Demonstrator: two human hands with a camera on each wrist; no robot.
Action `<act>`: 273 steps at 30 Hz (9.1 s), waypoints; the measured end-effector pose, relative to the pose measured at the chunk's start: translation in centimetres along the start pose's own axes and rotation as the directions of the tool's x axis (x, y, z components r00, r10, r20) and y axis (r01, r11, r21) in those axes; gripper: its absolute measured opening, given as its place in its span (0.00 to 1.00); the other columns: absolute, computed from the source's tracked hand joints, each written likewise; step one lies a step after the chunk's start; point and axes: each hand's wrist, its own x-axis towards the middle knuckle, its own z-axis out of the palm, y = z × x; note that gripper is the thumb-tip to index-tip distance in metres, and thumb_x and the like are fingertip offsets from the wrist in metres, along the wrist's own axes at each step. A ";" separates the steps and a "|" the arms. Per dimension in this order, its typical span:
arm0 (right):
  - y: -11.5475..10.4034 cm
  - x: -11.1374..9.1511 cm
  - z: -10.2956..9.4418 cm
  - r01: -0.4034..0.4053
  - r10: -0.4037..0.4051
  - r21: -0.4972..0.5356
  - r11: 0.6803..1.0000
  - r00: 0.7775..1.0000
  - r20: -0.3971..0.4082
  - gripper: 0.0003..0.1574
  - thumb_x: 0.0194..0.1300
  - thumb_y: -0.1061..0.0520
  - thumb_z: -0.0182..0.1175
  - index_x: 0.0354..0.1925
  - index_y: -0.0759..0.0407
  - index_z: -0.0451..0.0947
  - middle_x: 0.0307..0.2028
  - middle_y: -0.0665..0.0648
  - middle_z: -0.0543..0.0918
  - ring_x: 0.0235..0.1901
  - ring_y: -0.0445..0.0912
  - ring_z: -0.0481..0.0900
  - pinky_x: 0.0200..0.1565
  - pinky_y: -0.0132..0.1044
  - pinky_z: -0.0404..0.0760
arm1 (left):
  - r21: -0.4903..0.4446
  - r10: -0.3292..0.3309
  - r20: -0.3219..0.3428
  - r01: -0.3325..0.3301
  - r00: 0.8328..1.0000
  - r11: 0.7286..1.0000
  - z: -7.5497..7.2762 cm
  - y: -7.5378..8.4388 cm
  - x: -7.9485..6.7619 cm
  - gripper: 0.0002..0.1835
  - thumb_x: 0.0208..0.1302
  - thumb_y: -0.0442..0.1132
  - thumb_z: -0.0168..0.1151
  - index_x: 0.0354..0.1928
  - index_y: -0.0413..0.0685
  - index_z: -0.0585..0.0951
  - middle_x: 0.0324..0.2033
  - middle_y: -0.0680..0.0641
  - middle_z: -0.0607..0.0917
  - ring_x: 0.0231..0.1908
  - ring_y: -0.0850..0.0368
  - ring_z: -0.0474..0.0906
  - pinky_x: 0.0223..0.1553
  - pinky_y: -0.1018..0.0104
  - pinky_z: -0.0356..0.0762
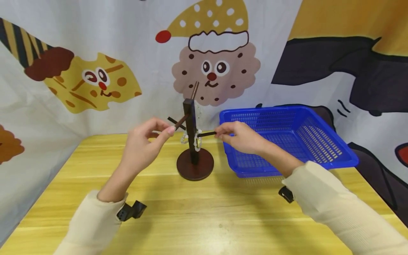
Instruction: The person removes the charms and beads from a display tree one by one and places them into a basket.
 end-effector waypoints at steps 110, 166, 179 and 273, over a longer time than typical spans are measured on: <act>0.4 2.2 6.1 -0.004 0.002 -0.006 1.000 0.983 -0.182 0.13 0.59 0.67 0.58 0.43 0.69 0.73 0.42 0.65 0.77 0.38 0.55 0.77 0.34 0.42 0.78 | 0.200 -0.291 0.106 0.267 0.951 0.943 -2.2 -3.5 4.8 0.09 0.66 0.41 0.54 0.41 0.43 0.79 0.28 0.44 0.83 0.23 0.52 0.71 0.22 0.63 0.63; -2.7 -0.2 4.9 0.100 -0.084 0.094 0.990 0.983 -0.163 0.07 0.59 0.70 0.57 0.37 0.63 0.75 0.27 0.55 0.78 0.25 0.47 0.76 0.27 0.35 0.77 | 0.217 -0.297 0.109 0.269 0.949 0.939 -2.2 -3.7 4.8 0.09 0.66 0.40 0.53 0.41 0.43 0.79 0.29 0.43 0.84 0.28 0.50 0.76 0.23 0.63 0.64; -2.8 -0.8 4.4 0.117 -0.101 0.116 0.986 0.985 -0.139 0.06 0.59 0.71 0.55 0.36 0.64 0.75 0.28 0.57 0.78 0.27 0.49 0.77 0.30 0.35 0.78 | 0.218 -0.282 0.104 0.255 0.954 0.942 -2.2 -3.8 4.8 0.08 0.66 0.39 0.54 0.41 0.43 0.79 0.28 0.43 0.84 0.27 0.50 0.77 0.21 0.62 0.64; 1.3 -4.4 -2.7 -0.085 0.082 -0.014 0.996 0.985 -0.150 0.11 0.64 0.60 0.57 0.45 0.63 0.75 0.32 0.57 0.79 0.29 0.43 0.78 0.31 0.35 0.78 | -0.024 -0.353 0.119 0.358 0.928 0.933 -2.0 -3.9 4.7 0.08 0.66 0.38 0.54 0.39 0.40 0.77 0.31 0.44 0.82 0.33 0.55 0.77 0.36 0.62 0.77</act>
